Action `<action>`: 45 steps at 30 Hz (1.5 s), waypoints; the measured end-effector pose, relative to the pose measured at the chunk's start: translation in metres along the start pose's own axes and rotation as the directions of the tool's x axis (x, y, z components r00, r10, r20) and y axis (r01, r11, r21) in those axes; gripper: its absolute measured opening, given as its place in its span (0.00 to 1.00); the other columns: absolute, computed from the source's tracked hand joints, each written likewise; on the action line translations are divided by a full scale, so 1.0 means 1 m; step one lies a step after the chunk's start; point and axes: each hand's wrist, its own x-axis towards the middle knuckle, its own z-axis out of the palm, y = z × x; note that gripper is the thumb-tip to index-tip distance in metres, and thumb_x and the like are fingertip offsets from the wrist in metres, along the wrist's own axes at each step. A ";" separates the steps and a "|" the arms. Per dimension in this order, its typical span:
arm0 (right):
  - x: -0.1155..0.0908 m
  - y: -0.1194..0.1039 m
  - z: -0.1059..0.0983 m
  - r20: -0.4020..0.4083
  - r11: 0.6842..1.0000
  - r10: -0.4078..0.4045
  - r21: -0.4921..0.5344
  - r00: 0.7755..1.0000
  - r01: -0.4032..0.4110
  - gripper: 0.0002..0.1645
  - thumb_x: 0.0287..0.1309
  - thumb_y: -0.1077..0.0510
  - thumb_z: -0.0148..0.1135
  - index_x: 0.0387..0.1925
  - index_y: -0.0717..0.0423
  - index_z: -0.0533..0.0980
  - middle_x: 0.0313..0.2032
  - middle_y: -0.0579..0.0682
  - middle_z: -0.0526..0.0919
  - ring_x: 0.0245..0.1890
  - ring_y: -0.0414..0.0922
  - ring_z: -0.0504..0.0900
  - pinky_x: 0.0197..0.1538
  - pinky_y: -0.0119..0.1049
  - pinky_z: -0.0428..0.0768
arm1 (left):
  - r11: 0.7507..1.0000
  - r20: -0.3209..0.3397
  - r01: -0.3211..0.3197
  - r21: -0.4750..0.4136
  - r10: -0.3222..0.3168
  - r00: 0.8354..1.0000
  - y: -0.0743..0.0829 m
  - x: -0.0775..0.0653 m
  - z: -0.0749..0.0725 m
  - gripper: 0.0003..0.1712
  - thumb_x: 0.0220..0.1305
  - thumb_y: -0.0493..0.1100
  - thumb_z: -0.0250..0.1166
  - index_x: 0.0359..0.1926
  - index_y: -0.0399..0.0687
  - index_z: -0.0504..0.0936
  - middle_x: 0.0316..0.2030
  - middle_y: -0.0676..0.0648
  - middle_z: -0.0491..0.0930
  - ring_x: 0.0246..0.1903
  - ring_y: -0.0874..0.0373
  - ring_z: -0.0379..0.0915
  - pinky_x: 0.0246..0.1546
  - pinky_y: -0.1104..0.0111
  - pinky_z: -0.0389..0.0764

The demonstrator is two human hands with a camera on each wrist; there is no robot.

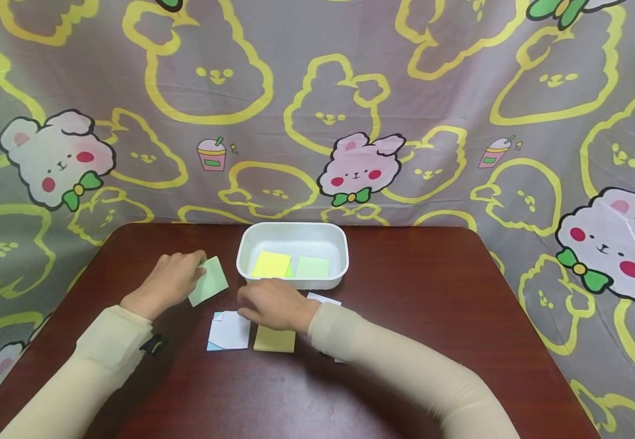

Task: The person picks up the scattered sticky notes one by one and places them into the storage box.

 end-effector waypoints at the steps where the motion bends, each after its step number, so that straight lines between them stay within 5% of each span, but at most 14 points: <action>1: 0.000 0.000 -0.001 -0.001 1.000 -0.003 0.002 1.000 0.003 0.14 0.70 0.49 0.60 0.48 0.51 0.83 0.41 0.43 0.87 0.42 0.38 0.84 0.50 0.33 0.81 | 1.000 -0.004 -0.002 0.001 0.002 1.000 0.001 0.000 -0.002 0.03 0.67 0.35 0.63 0.35 0.39 0.77 0.22 0.43 0.78 0.26 0.46 0.77 0.32 0.53 0.68; 16: -0.013 0.002 -0.022 -0.052 1.000 -0.017 0.005 0.999 0.017 0.13 0.70 0.49 0.60 0.48 0.51 0.83 0.41 0.43 0.86 0.39 0.37 0.82 0.47 0.35 0.81 | 0.997 -0.110 -0.059 0.055 0.065 0.992 0.020 0.009 -0.021 0.03 0.67 0.33 0.62 0.34 0.38 0.76 0.22 0.42 0.78 0.26 0.45 0.73 0.30 0.55 0.68; 31: -0.023 0.015 -0.039 -0.075 0.999 0.017 0.032 0.997 -0.015 0.15 0.68 0.52 0.63 0.50 0.55 0.82 0.45 0.47 0.88 0.45 0.43 0.85 0.52 0.41 0.83 | 0.992 -0.131 -0.099 0.080 0.109 0.985 0.045 0.022 -0.041 0.04 0.70 0.35 0.60 0.35 0.39 0.76 0.24 0.43 0.79 0.28 0.45 0.73 0.33 0.56 0.67; 45: -0.035 0.037 -0.048 -0.081 0.995 0.102 0.030 0.992 -0.100 0.17 0.67 0.50 0.64 0.51 0.56 0.82 0.47 0.51 0.88 0.46 0.46 0.85 0.54 0.44 0.82 | 0.988 -0.158 -0.130 0.085 0.142 0.977 0.066 0.043 -0.036 0.05 0.73 0.39 0.57 0.43 0.42 0.77 0.35 0.42 0.85 0.40 0.41 0.77 0.42 0.53 0.69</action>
